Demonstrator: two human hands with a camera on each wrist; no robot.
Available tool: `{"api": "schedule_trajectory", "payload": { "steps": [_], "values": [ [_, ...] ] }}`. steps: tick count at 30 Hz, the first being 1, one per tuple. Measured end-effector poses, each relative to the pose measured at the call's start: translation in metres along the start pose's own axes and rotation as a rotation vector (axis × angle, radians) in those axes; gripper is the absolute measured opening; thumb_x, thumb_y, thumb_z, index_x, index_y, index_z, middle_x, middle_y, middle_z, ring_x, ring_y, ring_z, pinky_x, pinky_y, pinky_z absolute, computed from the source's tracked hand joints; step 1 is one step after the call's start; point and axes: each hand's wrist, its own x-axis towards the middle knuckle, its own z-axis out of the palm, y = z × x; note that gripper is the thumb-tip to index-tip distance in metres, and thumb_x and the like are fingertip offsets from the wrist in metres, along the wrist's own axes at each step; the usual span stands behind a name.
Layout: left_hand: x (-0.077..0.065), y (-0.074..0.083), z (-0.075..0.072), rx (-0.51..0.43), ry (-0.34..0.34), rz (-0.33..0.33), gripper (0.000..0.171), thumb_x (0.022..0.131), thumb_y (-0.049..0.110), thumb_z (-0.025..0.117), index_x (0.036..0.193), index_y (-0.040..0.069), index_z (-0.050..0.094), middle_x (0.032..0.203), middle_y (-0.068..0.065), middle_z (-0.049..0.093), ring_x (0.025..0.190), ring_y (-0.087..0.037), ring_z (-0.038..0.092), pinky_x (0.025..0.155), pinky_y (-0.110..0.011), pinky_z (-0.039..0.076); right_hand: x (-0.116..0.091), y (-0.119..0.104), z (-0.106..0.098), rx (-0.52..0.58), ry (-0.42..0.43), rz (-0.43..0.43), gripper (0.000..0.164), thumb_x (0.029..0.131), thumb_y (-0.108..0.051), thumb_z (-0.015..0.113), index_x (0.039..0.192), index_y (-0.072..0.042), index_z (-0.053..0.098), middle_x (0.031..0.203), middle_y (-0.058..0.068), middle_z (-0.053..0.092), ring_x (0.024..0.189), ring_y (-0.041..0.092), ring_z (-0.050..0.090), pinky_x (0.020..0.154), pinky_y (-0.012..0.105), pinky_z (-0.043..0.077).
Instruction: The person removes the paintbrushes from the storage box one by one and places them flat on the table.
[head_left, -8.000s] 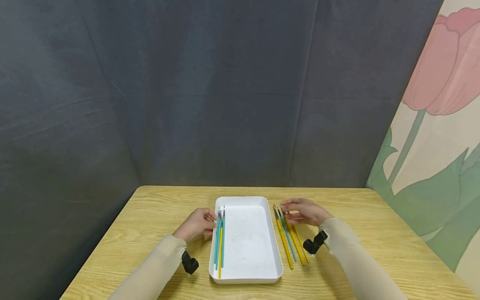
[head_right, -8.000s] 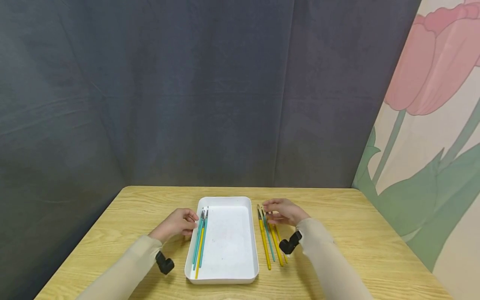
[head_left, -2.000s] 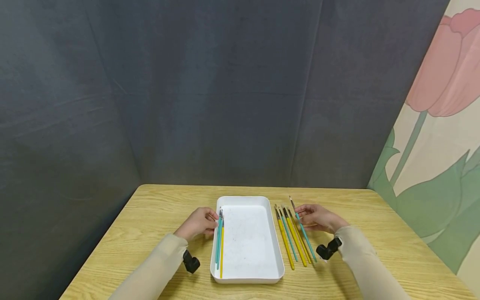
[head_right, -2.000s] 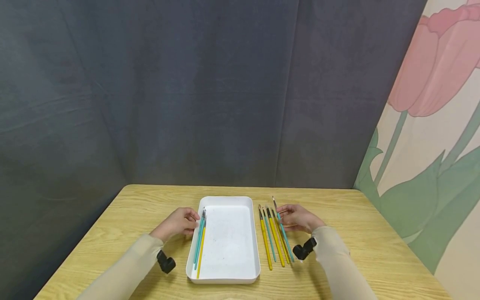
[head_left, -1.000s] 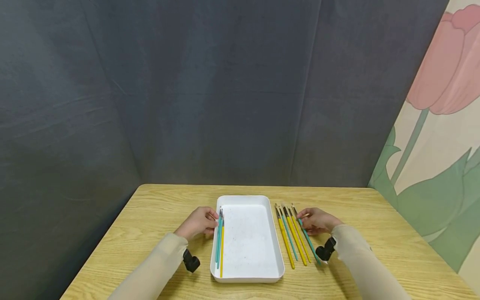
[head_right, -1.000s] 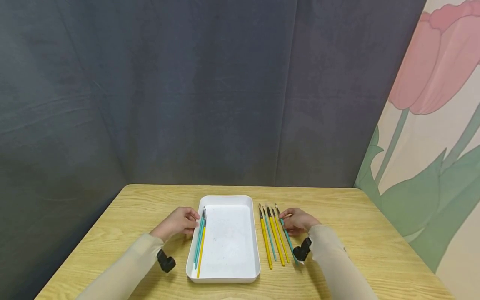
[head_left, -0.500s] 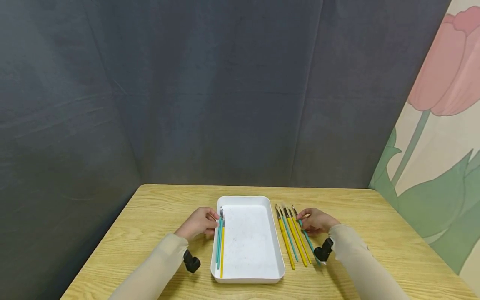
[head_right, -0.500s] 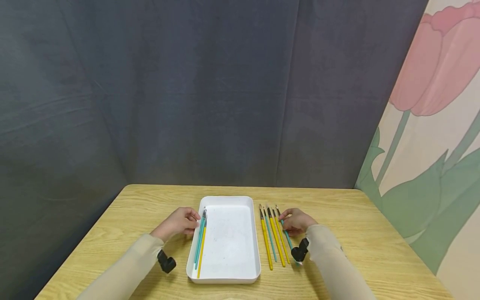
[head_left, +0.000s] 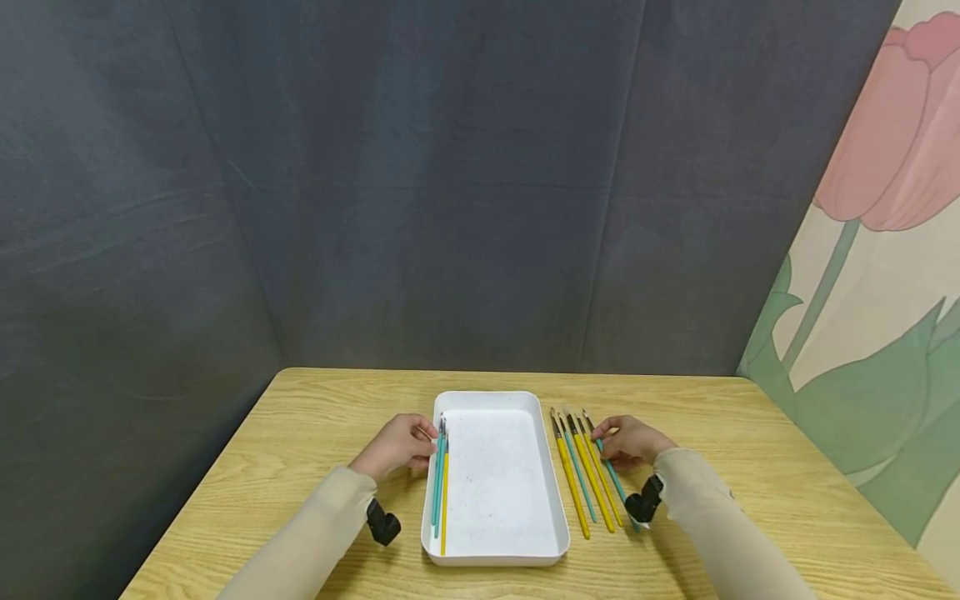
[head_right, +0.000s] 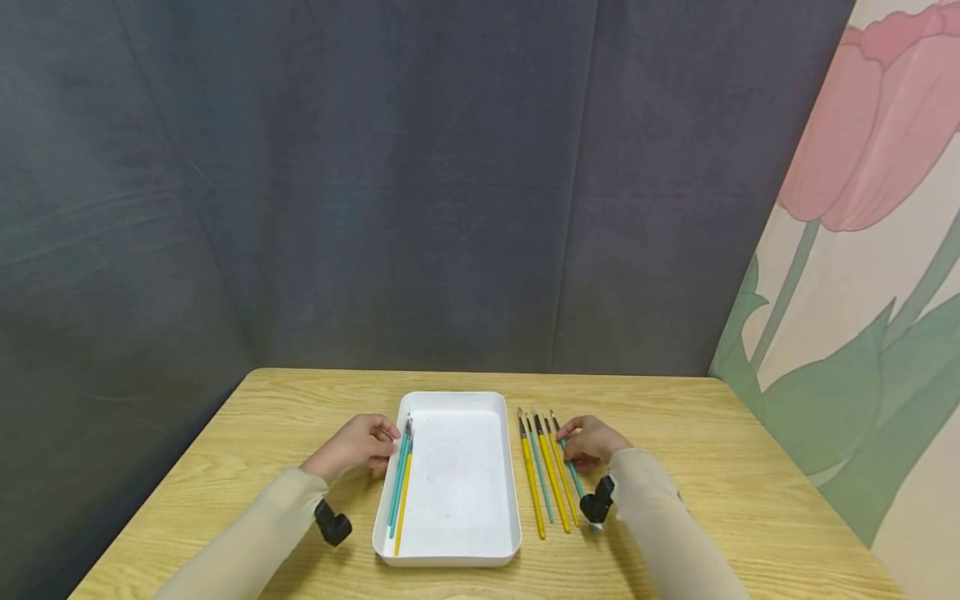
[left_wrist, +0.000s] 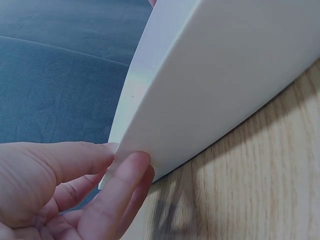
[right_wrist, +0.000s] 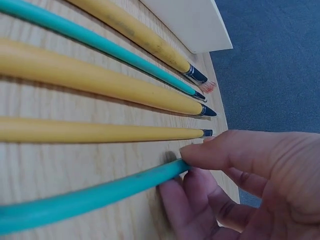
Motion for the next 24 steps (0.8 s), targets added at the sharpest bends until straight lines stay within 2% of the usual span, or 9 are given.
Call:
{"api": "schedule_trajectory", "payload": {
  "steps": [9, 19, 24],
  "values": [
    [-0.0009, 0.0005, 0.0003, 0.015, 0.000, 0.002, 0.014, 0.086, -0.005, 0.065, 0.099, -0.006, 0.060, 0.083, -0.011, 0.056, 0.066, -0.018, 0.059, 0.059, -0.032, 0.057, -0.0013, 0.0007, 0.0009, -0.001, 0.010, -0.001, 0.030, 0.082, 0.005, 0.065, 0.111, 0.003, 0.056, 0.078, 0.005, 0.062, 0.058, 0.014, 0.050, 0.059, 0.031, 0.052],
    [-0.0020, 0.0017, -0.0006, 0.024, -0.005, 0.007, 0.015, 0.087, -0.005, 0.064, 0.101, -0.007, 0.060, 0.083, -0.011, 0.056, 0.065, -0.018, 0.059, 0.061, -0.034, 0.058, -0.0011, 0.0019, -0.0002, 0.017, -0.001, -0.009, 0.031, 0.081, 0.005, 0.065, 0.110, 0.004, 0.056, 0.091, 0.007, 0.063, 0.060, 0.014, 0.052, 0.058, 0.029, 0.052],
    [-0.0025, 0.0026, -0.0012, 0.029, -0.008, 0.004, 0.015, 0.087, -0.004, 0.065, 0.101, -0.006, 0.060, 0.083, -0.011, 0.055, 0.066, -0.018, 0.059, 0.062, -0.035, 0.058, -0.0021, 0.0006, -0.0011, 0.036, -0.019, -0.009, 0.033, 0.081, 0.005, 0.065, 0.112, 0.005, 0.055, 0.087, 0.006, 0.061, 0.060, 0.013, 0.052, 0.058, 0.028, 0.052]
  ]
}}
